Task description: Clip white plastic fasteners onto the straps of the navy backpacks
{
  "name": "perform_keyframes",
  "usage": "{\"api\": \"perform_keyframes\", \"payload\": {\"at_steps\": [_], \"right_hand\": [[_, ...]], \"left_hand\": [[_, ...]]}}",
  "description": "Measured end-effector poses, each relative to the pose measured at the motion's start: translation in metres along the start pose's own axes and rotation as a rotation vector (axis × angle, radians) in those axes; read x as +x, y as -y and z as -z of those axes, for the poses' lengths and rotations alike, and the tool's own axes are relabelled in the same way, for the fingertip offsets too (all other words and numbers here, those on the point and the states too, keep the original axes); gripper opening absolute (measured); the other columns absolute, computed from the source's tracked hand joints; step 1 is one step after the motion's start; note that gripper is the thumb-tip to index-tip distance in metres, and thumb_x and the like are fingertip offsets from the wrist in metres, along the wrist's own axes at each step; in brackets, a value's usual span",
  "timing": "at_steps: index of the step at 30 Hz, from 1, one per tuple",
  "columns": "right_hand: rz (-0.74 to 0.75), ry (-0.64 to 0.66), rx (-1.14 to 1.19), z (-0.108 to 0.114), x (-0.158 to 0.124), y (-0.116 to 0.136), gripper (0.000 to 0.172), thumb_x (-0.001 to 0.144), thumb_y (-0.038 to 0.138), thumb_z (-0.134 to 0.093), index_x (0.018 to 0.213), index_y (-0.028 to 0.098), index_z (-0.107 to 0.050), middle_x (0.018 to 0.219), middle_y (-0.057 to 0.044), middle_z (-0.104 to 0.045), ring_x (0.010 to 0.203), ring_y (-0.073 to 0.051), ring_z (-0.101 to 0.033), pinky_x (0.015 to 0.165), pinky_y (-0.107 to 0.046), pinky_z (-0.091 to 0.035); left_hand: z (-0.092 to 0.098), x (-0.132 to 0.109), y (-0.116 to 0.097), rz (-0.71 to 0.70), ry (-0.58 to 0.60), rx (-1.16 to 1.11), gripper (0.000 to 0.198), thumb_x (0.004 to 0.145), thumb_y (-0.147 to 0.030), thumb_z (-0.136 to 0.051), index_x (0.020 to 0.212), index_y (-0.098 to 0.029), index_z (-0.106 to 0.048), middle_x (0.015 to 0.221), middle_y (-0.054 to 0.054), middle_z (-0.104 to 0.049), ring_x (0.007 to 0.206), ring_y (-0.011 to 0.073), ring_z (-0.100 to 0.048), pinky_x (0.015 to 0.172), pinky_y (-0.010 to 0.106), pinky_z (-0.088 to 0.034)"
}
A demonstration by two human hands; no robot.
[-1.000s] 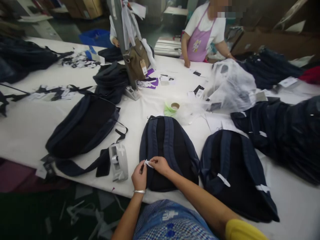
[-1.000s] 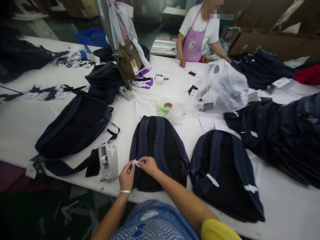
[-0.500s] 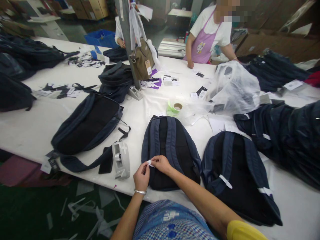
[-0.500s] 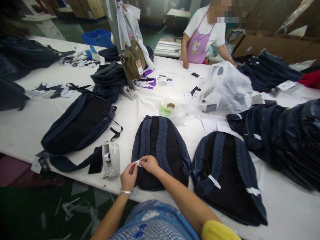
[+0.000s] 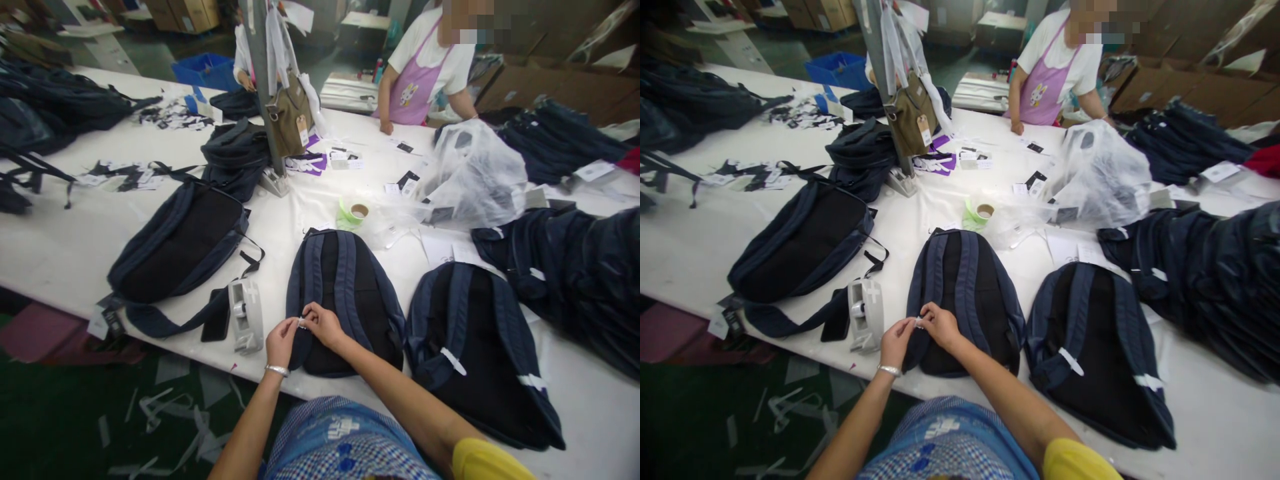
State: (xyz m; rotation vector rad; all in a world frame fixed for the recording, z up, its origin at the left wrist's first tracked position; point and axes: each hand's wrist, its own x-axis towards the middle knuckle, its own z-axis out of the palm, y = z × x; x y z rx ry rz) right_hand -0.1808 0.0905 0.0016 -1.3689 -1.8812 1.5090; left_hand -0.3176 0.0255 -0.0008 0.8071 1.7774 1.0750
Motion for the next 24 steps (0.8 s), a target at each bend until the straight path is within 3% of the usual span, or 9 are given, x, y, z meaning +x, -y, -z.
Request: {"api": "perform_keyframes", "payload": {"at_steps": [5, 9, 13, 18, 24], "right_hand": [[0.256, 0.054, -0.373, 0.012, -0.001, 0.011, 0.021, 0.087, 0.031, -0.057, 0.108, 0.027, -0.058, 0.115, -0.002, -0.061, 0.086, -0.014, -0.061, 0.071, -0.023, -0.043], [0.391, 0.192, -0.455, 0.022, 0.007, 0.014, 0.019, 0.092, 0.034, -0.049, 0.100, 0.026, -0.064, 0.110, -0.003, -0.062, 0.087, -0.015, -0.061, 0.071, -0.022, -0.041], [0.451, 0.242, -0.478, 0.029, 0.010, 0.012, 0.020, 0.093, 0.032, -0.046, 0.101, 0.026, -0.064, 0.109, -0.003, -0.062, 0.089, -0.015, -0.060, 0.075, -0.022, -0.039], [0.435, 0.218, -0.502, 0.031, 0.001, 0.003, 0.020, 0.093, 0.026, -0.045, 0.101, 0.025, -0.064, 0.111, -0.003, -0.062, 0.089, -0.016, -0.059, 0.075, -0.024, -0.039], [0.416, 0.119, -0.357, 0.024, -0.002, -0.002, 0.024, 0.094, 0.031, -0.045, 0.104, 0.025, -0.066, 0.111, -0.005, -0.064, 0.096, -0.017, -0.058, 0.083, -0.026, -0.041]], "left_hand": [[0.000, 0.002, -0.005, 0.015, -0.013, -0.020, 0.026, 0.074, -0.042, -0.062, 0.082, -0.018, -0.068, 0.084, 0.007, -0.073, 0.082, 0.0214, -0.068, 0.079, 0.031, -0.052], [0.001, 0.006, -0.006, 0.006, -0.023, 0.003, 0.025, 0.075, -0.042, -0.060, 0.080, -0.018, -0.066, 0.081, 0.006, -0.072, 0.080, 0.0209, -0.067, 0.078, 0.030, -0.051], [0.000, 0.011, 0.000, 0.047, -0.082, 0.038, 0.025, 0.073, -0.041, -0.061, 0.077, -0.017, -0.067, 0.075, 0.005, -0.070, 0.075, 0.0205, -0.066, 0.073, 0.030, -0.050], [-0.004, 0.017, 0.007, 0.227, -0.122, -0.191, 0.028, 0.074, -0.043, -0.058, 0.076, -0.016, -0.063, 0.070, 0.004, -0.068, 0.068, 0.0188, -0.065, 0.064, 0.029, -0.052], [0.001, 0.013, 0.001, 0.151, 0.031, -0.226, 0.030, 0.075, -0.047, -0.060, 0.077, -0.017, -0.062, 0.073, 0.002, -0.067, 0.073, 0.0181, -0.064, 0.067, 0.027, -0.051]]}}
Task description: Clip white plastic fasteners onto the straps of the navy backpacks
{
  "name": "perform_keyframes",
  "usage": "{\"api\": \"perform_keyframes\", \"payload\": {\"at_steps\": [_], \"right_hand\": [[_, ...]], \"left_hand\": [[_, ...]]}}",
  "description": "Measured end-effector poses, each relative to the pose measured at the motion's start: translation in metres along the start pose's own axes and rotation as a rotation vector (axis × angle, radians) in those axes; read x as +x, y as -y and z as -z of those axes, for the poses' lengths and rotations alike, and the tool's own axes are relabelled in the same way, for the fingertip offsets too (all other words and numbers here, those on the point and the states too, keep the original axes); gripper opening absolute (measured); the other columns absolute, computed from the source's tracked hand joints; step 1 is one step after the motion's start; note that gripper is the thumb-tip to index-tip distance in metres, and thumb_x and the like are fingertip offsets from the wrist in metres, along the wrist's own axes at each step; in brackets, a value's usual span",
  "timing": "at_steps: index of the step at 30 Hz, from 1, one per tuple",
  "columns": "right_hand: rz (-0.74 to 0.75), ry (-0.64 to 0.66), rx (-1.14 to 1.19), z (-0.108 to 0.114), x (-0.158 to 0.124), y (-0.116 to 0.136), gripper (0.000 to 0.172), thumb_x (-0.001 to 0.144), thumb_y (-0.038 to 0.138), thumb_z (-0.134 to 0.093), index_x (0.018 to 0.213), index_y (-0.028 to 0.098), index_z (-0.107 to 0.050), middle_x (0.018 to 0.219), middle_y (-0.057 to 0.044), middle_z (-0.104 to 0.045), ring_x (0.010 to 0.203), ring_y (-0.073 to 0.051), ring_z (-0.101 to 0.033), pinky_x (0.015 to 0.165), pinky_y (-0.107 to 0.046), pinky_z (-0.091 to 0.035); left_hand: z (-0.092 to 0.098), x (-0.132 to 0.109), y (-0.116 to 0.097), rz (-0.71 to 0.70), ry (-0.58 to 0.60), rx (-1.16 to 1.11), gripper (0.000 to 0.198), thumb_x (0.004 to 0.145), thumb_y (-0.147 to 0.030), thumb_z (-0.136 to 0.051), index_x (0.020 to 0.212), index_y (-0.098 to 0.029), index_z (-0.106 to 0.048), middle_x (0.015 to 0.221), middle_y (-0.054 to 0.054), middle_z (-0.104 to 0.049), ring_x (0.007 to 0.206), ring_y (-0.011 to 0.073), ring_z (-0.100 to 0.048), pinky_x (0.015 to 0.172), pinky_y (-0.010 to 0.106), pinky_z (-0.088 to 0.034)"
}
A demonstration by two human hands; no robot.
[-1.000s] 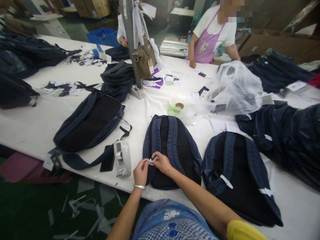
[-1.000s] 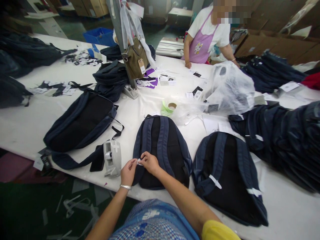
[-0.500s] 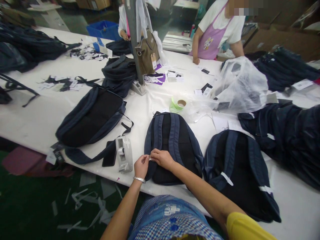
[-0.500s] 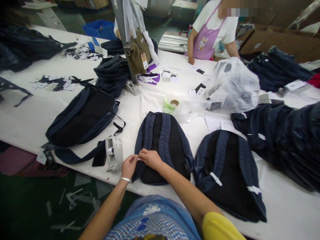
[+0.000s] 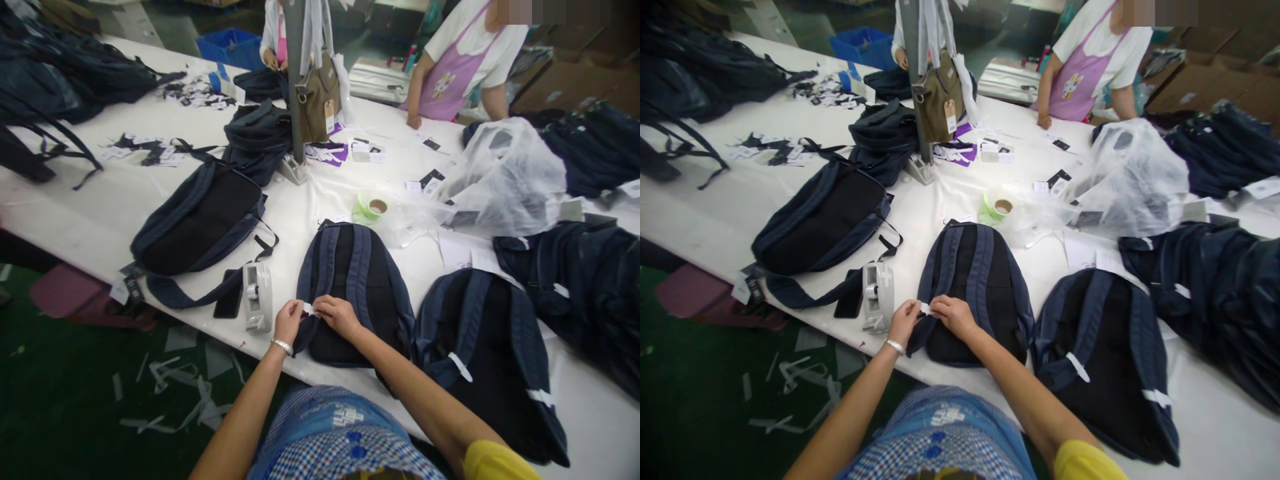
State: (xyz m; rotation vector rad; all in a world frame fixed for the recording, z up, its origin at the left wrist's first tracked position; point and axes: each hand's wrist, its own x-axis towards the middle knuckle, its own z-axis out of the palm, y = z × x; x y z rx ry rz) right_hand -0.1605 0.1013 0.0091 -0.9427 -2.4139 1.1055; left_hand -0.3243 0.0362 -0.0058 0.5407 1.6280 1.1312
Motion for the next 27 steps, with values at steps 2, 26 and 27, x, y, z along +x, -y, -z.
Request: {"api": "perform_keyframes", "payload": {"at_steps": [2, 26, 27], "right_hand": [[-0.004, -0.032, 0.054, 0.000, 0.004, 0.003, 0.024, 0.094, 0.032, -0.046, 0.103, 0.025, -0.067, 0.110, -0.005, -0.065, 0.097, -0.017, -0.059, 0.085, -0.026, -0.041], [-0.524, -0.446, 0.430, -0.044, -0.028, 0.010, 0.024, 0.071, 0.016, -0.059, 0.094, 0.021, -0.052, 0.094, -0.003, -0.053, 0.077, -0.014, -0.060, 0.060, -0.025, -0.054], [-0.529, -0.451, 0.454, -0.045, -0.029, 0.009, 0.025, 0.071, 0.016, -0.059, 0.094, 0.021, -0.051, 0.094, -0.003, -0.054, 0.078, -0.015, -0.060, 0.061, -0.025, -0.054]], "left_hand": [[0.000, -0.004, 0.000, -0.044, 0.002, 0.040, 0.032, 0.075, -0.049, -0.060, 0.077, -0.017, -0.063, 0.073, 0.003, -0.067, 0.075, 0.0185, -0.063, 0.070, 0.027, -0.050], [-0.020, -0.023, 0.007, -0.256, 0.056, 0.290, 0.022, 0.078, -0.031, -0.063, 0.096, -0.018, -0.065, 0.098, 0.008, -0.069, 0.091, 0.0193, -0.066, 0.081, 0.033, -0.055], [-0.019, -0.024, 0.006, -0.265, 0.068, 0.295, 0.022, 0.078, -0.031, -0.063, 0.096, -0.018, -0.065, 0.099, 0.008, -0.069, 0.091, 0.0192, -0.066, 0.081, 0.033, -0.055]]}}
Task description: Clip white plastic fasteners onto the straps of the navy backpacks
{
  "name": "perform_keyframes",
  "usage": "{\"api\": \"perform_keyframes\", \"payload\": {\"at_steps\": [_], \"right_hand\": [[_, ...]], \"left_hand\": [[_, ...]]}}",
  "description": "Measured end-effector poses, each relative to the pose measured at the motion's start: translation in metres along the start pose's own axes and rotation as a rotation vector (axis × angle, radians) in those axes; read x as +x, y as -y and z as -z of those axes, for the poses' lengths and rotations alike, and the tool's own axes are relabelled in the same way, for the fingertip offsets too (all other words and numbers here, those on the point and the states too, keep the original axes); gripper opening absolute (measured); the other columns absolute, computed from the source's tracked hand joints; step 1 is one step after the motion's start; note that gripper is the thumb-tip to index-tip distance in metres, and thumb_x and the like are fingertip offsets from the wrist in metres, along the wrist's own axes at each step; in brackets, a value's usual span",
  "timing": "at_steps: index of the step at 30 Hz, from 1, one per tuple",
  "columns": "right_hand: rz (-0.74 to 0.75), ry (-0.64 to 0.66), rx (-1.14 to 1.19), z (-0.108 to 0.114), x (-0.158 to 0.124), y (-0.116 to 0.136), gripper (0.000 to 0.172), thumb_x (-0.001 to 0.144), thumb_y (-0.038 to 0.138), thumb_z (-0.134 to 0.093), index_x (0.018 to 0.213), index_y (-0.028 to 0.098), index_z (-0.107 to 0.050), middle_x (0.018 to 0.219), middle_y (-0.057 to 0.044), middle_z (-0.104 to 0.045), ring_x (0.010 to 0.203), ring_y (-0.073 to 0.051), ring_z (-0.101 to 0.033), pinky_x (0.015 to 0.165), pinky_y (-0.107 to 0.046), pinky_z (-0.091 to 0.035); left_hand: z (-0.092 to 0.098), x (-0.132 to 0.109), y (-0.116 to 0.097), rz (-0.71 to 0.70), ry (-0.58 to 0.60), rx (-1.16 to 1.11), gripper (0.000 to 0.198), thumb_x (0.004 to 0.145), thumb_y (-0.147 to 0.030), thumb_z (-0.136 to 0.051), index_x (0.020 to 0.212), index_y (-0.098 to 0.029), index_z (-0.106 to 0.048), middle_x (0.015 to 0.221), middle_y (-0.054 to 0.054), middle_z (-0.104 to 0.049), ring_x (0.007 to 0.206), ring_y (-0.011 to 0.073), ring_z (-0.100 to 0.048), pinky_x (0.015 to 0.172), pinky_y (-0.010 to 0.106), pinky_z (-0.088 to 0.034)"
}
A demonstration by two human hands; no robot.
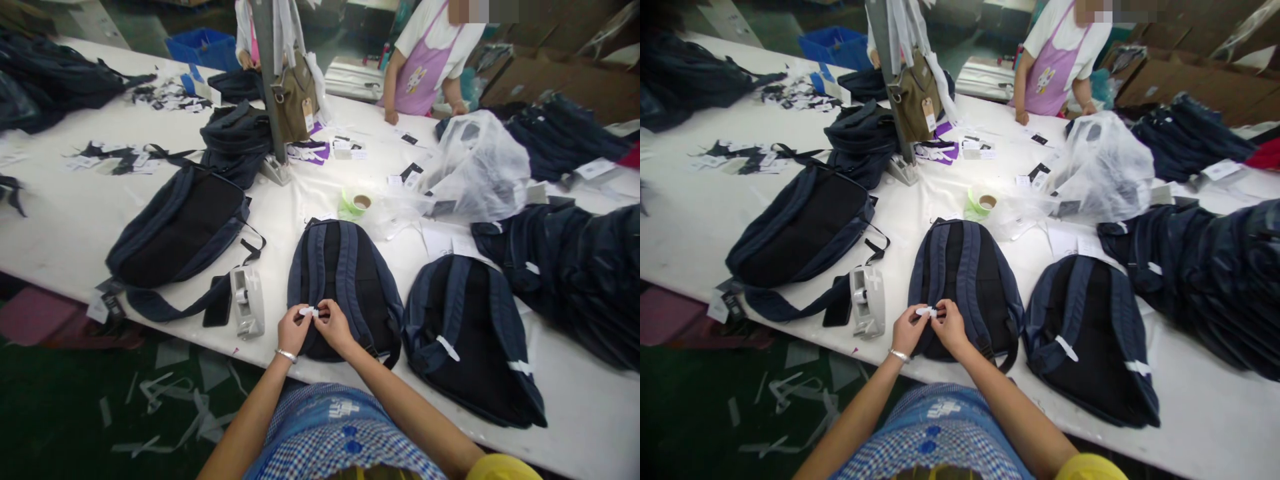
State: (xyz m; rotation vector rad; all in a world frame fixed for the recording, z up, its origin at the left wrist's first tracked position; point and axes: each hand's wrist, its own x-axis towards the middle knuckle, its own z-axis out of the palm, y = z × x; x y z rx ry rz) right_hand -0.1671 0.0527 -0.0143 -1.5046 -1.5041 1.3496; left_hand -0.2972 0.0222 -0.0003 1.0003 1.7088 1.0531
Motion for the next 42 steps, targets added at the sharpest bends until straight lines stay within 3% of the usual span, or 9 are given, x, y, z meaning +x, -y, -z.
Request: {"api": "perform_keyframes", "payload": {"at_steps": [5, 10, 17, 24, 33, 37, 42], "right_hand": [[-0.022, 0.007, 0.100, 0.001, -0.002, -0.002, 0.025, 0.069, 0.015, -0.059, 0.093, 0.021, -0.051, 0.093, -0.002, -0.055, 0.082, -0.015, -0.061, 0.065, -0.024, -0.055], [-0.016, -0.002, 0.146, 0.000, -0.004, -0.002, 0.022, 0.071, 0.017, -0.059, 0.092, 0.021, -0.052, 0.094, -0.003, -0.056, 0.083, -0.015, -0.062, 0.066, -0.025, -0.055], [0.039, -0.015, 0.094, -0.001, -0.005, -0.002, 0.026, 0.071, 0.011, -0.056, 0.095, 0.021, -0.054, 0.095, -0.002, -0.054, 0.083, -0.014, -0.060, 0.064, -0.022, -0.054], [0.079, -0.017, 0.045, 0.001, -0.007, 0.004, 0.024, 0.073, 0.011, -0.055, 0.094, 0.021, -0.055, 0.095, -0.002, -0.054, 0.082, -0.013, -0.059, 0.065, -0.022, -0.054], [-0.008, -0.053, 0.011, -0.001, -0.005, 0.008, 0.025, 0.069, 0.006, -0.055, 0.090, 0.020, -0.054, 0.089, -0.001, -0.055, 0.081, -0.014, -0.060, 0.064, -0.024, -0.054], [0.082, -0.030, -0.118, 0.003, -0.006, 0.013, 0.030, 0.069, 0.002, -0.052, 0.093, 0.021, -0.055, 0.094, -0.002, -0.053, 0.079, -0.014, -0.056, 0.068, -0.026, -0.051], [0.159, 0.016, -0.216, 0.006, -0.008, 0.020, 0.028, 0.072, 0.004, -0.050, 0.093, 0.021, -0.054, 0.095, -0.002, -0.051, 0.079, -0.014, -0.054, 0.071, -0.026, -0.049]], "left_hand": [[0.007, 0.001, 0.002, -0.138, 0.097, 0.095, 0.025, 0.080, -0.031, -0.062, 0.102, -0.020, -0.064, 0.112, 0.009, -0.063, 0.103, 0.0208, -0.061, 0.081, 0.033, -0.056], [0.009, 0.002, 0.009, -0.309, 0.116, 0.273, 0.023, 0.082, -0.022, -0.058, 0.104, -0.021, -0.063, 0.110, 0.008, -0.065, 0.107, 0.0215, -0.059, 0.097, 0.041, -0.048], [0.004, -0.001, 0.012, -0.172, 0.137, 0.138, 0.026, 0.083, -0.024, -0.057, 0.108, -0.020, -0.059, 0.111, 0.009, -0.063, 0.101, 0.0200, -0.062, 0.085, 0.035, -0.055], [0.000, 0.002, 0.019, -0.296, 0.068, 0.360, 0.027, 0.083, -0.019, -0.052, 0.110, -0.020, -0.057, 0.110, 0.010, -0.063, 0.105, 0.0228, -0.060, 0.088, 0.039, -0.052], [-0.004, -0.002, 0.020, -0.211, 0.059, 0.227, 0.022, 0.085, -0.024, -0.052, 0.106, -0.021, -0.057, 0.099, 0.006, -0.067, 0.092, 0.0188, -0.066, 0.085, 0.034, -0.053], [-0.002, 0.001, 0.012, -0.278, 0.054, 0.407, 0.031, 0.085, -0.023, -0.052, 0.116, -0.024, -0.056, 0.111, 0.007, -0.064, 0.098, 0.0216, -0.064, 0.084, 0.036, -0.053], [0.001, 0.009, 0.010, -0.382, 0.158, 0.578, 0.033, 0.088, -0.024, -0.049, 0.120, -0.025, -0.056, 0.121, 0.009, -0.059, 0.106, 0.0237, -0.060, 0.085, 0.035, -0.052]]}}
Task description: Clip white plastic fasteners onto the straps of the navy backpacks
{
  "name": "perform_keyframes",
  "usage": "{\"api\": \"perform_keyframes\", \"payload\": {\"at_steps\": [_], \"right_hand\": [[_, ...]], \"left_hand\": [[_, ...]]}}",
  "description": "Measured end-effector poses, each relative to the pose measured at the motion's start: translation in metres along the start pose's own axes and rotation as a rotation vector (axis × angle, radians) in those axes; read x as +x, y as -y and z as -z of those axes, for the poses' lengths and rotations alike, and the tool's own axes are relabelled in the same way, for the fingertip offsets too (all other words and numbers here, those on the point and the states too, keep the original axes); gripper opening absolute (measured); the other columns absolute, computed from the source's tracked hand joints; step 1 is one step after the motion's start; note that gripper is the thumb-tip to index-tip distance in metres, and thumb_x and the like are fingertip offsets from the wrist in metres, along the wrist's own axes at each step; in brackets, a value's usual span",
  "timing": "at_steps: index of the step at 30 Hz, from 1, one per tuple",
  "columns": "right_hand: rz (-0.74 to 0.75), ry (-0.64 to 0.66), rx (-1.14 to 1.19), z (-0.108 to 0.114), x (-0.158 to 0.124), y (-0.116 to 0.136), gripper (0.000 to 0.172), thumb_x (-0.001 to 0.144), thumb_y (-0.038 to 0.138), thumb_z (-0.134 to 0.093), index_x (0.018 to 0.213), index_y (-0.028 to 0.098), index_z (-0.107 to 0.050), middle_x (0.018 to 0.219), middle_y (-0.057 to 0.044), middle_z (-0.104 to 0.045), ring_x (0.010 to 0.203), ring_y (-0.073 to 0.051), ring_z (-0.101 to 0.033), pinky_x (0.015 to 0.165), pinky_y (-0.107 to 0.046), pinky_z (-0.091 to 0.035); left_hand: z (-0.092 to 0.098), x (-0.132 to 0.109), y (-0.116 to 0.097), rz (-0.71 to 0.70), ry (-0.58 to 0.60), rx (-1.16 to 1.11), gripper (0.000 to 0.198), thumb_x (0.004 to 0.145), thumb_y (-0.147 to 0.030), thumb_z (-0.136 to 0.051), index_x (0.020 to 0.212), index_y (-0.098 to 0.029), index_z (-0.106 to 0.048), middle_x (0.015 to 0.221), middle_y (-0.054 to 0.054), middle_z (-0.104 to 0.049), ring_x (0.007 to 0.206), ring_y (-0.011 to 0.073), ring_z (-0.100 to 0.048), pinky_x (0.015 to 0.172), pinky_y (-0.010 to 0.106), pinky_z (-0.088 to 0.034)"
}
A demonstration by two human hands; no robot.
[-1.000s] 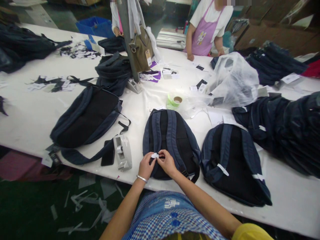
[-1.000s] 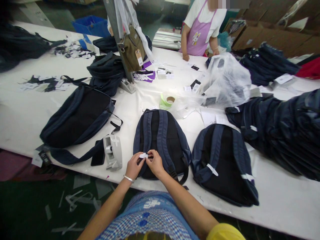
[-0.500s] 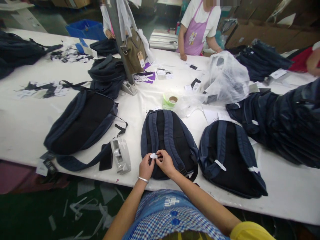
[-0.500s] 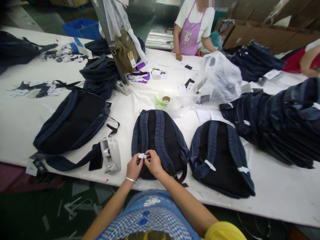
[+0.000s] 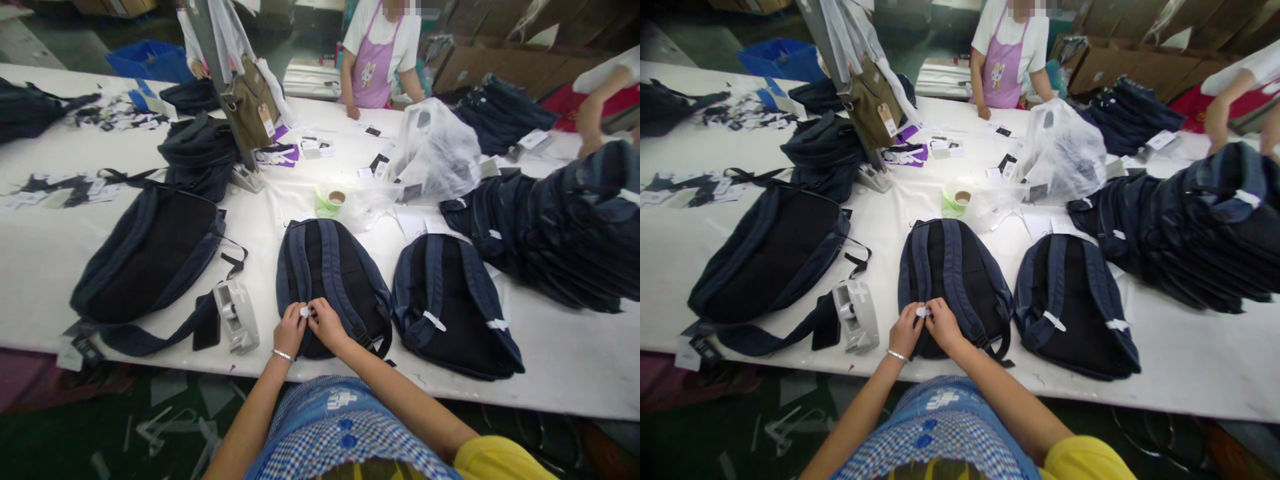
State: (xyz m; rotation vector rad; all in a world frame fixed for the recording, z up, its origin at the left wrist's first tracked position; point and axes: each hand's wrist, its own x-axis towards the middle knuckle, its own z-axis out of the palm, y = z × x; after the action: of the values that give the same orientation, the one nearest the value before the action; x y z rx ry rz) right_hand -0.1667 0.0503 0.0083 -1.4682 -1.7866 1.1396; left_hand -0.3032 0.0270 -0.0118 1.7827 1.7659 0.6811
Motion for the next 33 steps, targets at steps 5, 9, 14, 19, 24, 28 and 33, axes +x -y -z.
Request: {"api": "perform_keyframes", "payload": {"at_steps": [5, 9, 14, 19, 24, 28, 33], "right_hand": [[-0.080, -0.053, 0.022, -0.007, 0.002, -0.005, 0.025, 0.069, 0.005, -0.054, 0.088, 0.020, -0.057, 0.089, -0.001, -0.053, 0.072, -0.013, -0.054, 0.063, -0.023, -0.048], [-0.144, -0.075, 0.116, -0.012, 0.005, -0.011, 0.024, 0.068, 0.006, -0.055, 0.088, 0.020, -0.058, 0.087, 0.000, -0.056, 0.069, -0.011, -0.056, 0.060, -0.022, -0.048], [-0.162, -0.082, 0.170, -0.016, 0.008, -0.008, 0.021, 0.070, 0.006, -0.055, 0.085, 0.020, -0.060, 0.085, 0.000, -0.058, 0.069, -0.011, -0.057, 0.065, -0.023, -0.050], [-0.071, -0.037, 0.078, -0.010, 0.004, -0.004, 0.032, 0.073, 0.004, -0.054, 0.097, 0.022, -0.063, 0.095, -0.003, -0.056, 0.076, -0.013, -0.055, 0.067, -0.024, -0.049], [0.010, 0.067, 0.011, 0.001, 0.009, -0.002, 0.028, 0.083, 0.009, -0.054, 0.104, 0.024, -0.065, 0.096, -0.003, -0.055, 0.087, -0.015, -0.056, 0.082, -0.028, -0.047], [0.011, 0.126, -0.157, 0.005, 0.017, 0.000, 0.019, 0.083, 0.011, -0.057, 0.094, 0.022, -0.066, 0.094, -0.003, -0.055, 0.084, -0.016, -0.056, 0.078, -0.026, -0.045], [-0.013, 0.191, -0.188, 0.010, 0.021, -0.002, 0.020, 0.077, 0.017, -0.066, 0.095, 0.026, -0.067, 0.087, -0.001, -0.055, 0.074, -0.014, -0.055, 0.067, -0.023, -0.042]], "left_hand": [[-0.007, 0.001, 0.009, -0.010, -0.028, -0.125, 0.027, 0.088, -0.024, -0.048, 0.112, -0.020, -0.060, 0.112, 0.009, -0.063, 0.106, 0.0218, -0.060, 0.093, 0.037, -0.048], [-0.010, -0.001, 0.015, 0.017, -0.035, -0.200, 0.026, 0.087, -0.025, -0.049, 0.110, -0.019, -0.061, 0.112, 0.009, -0.065, 0.106, 0.0222, -0.061, 0.095, 0.039, -0.047], [-0.015, -0.005, 0.019, 0.111, -0.058, -0.254, 0.028, 0.088, -0.028, -0.048, 0.111, -0.018, -0.061, 0.112, 0.010, -0.066, 0.104, 0.0233, -0.062, 0.091, 0.040, -0.049], [-0.013, 0.002, 0.019, 0.123, -0.048, -0.276, 0.028, 0.084, -0.022, -0.049, 0.111, -0.019, -0.059, 0.112, 0.010, -0.064, 0.102, 0.0223, -0.061, 0.087, 0.038, -0.049], [0.005, 0.018, 0.018, 0.018, 0.153, -0.212, 0.023, 0.077, -0.018, -0.054, 0.100, -0.020, -0.057, 0.094, 0.004, -0.064, 0.088, 0.0205, -0.061, 0.080, 0.035, -0.049], [0.008, 0.019, 0.018, 0.028, 0.139, -0.195, 0.017, 0.077, -0.018, -0.053, 0.093, -0.020, -0.056, 0.088, 0.003, -0.063, 0.080, 0.0186, -0.061, 0.073, 0.031, -0.049], [0.004, 0.015, 0.022, 0.057, 0.141, -0.221, 0.020, 0.075, -0.020, -0.056, 0.095, -0.021, -0.054, 0.091, 0.003, -0.063, 0.082, 0.0191, -0.062, 0.074, 0.032, -0.049]]}}
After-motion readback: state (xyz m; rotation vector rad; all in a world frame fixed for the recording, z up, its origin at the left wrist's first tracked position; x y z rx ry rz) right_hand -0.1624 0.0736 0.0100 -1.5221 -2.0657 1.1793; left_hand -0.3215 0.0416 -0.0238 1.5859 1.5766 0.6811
